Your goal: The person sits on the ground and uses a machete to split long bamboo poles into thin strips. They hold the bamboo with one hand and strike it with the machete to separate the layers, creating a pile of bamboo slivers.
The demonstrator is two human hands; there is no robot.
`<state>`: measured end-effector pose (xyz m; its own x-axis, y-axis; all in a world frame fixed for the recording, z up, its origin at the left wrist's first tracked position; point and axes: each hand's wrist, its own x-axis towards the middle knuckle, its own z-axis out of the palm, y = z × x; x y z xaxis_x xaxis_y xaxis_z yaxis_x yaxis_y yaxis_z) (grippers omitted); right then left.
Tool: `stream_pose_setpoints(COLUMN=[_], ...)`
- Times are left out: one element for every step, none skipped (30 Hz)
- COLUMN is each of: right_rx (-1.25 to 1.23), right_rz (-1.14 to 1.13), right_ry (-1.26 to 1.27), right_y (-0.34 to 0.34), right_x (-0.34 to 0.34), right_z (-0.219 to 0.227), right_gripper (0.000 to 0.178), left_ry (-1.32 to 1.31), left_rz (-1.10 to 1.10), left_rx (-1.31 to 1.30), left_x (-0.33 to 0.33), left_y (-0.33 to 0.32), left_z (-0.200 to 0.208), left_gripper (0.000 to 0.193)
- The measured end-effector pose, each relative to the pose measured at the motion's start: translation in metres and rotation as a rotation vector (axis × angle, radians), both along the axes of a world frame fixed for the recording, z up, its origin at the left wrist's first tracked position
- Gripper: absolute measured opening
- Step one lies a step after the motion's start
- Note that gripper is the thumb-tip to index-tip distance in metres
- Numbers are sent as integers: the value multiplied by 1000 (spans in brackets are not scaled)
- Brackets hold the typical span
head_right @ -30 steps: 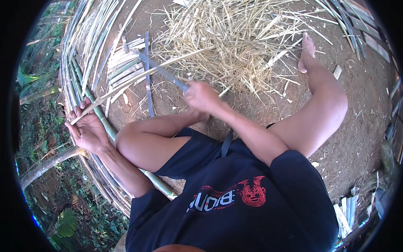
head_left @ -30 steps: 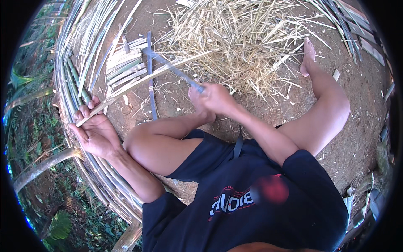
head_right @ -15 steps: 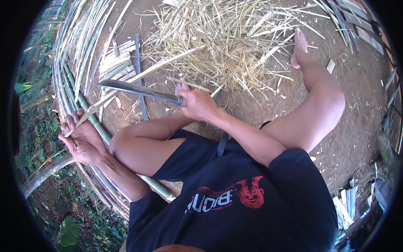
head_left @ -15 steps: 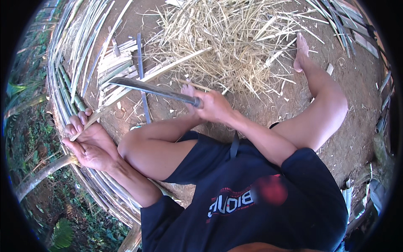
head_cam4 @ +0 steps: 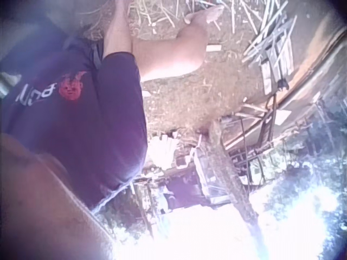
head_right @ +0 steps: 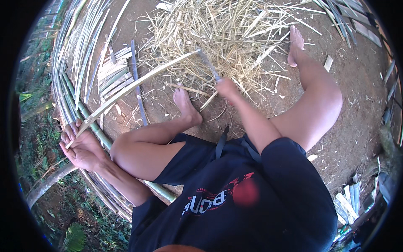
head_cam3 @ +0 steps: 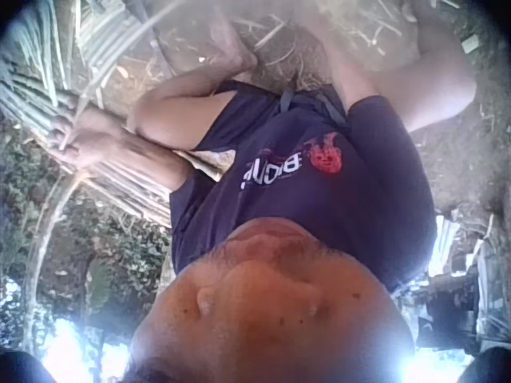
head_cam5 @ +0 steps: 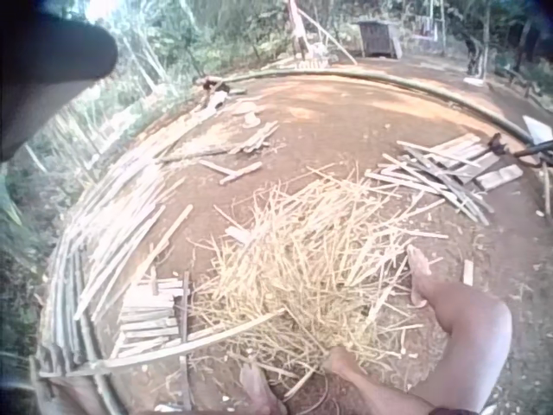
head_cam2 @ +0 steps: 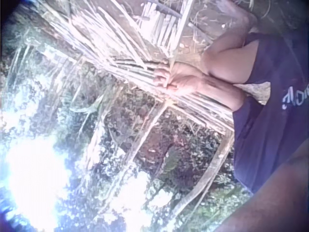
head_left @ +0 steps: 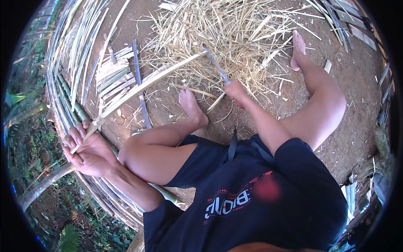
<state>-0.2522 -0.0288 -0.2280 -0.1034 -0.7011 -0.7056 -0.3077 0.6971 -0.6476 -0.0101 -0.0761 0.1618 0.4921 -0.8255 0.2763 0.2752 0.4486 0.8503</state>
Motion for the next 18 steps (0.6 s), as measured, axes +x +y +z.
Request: stream_pose_setpoints(right_rx=[142, 45, 53, 62, 79, 27, -138, -309, -425, -422, -528, -630, -686, -742, -752, -759, -477, -383], right_rz=[-58, 164, 89, 15, -40, -23, 65, 161, 139, 200, 285, 374, 378, 384, 298, 211, 155, 198], right_ry=[-4, 236, 124, 13, -104, -113, -46, -64, -206, -250, -200, -151, -122, -91, -77, -63, -185, -109], right_y=[2, -4, -8, -12, -13, -12, -11, -9, -5, -2, 2, 7, 9, 11, 13, 12, 6, -1], right_x=[-18, -27, -21, -9, 7, 18, 28, 42, 55, 62, 69, 76, 79, 83, 88, 86, 65, 51], right_z=[-5, 0, 5, 9, 27, 71, 75, 90, 120, 168, 183, 193, 186, 181, 152, 134, 151, 139], right_gripper=[21, 18, 19, 20, 21, 21, 22, 23, 26, 27, 28, 28, 27, 27, 26, 25, 22, 22], left_ry=[12, 24, 37, 51, 58, 113, 88, 60, 37, 31, 7, -18, -44, -20, 6, 30, 19, 5], left_rz=[63, 0, -58, -115, -154, -242, -261, -273, -287, -189, -208, -223, -237, -194, -158, -123, -117, -124], left_rx=[21, 13, -3, -18, -26, -88, -113, -130, -141, -118, -128, -135, -143, -119, -95, -69, -79, -88], left_x=[-6, 3, 9, 14, 16, 10, 10, 15, 22, 18, 17, 18, 18, 16, 9, 5, 8, 8], left_y=[0, 0, -4, -9, -10, -6, -7, -6, -4, 1, 1, 2, 3, 4, 4, 4, 5, 5], left_z=[3, 2, 0, -3, -4, -4, -3, -5, -7, -4, -4, -6, -7, -6, -4, -4, -4, -4], left_gripper=[24, 27, 30, 33, 36, 47, 49, 51, 53, 53, 53, 53, 53, 52, 52, 52, 51, 51])
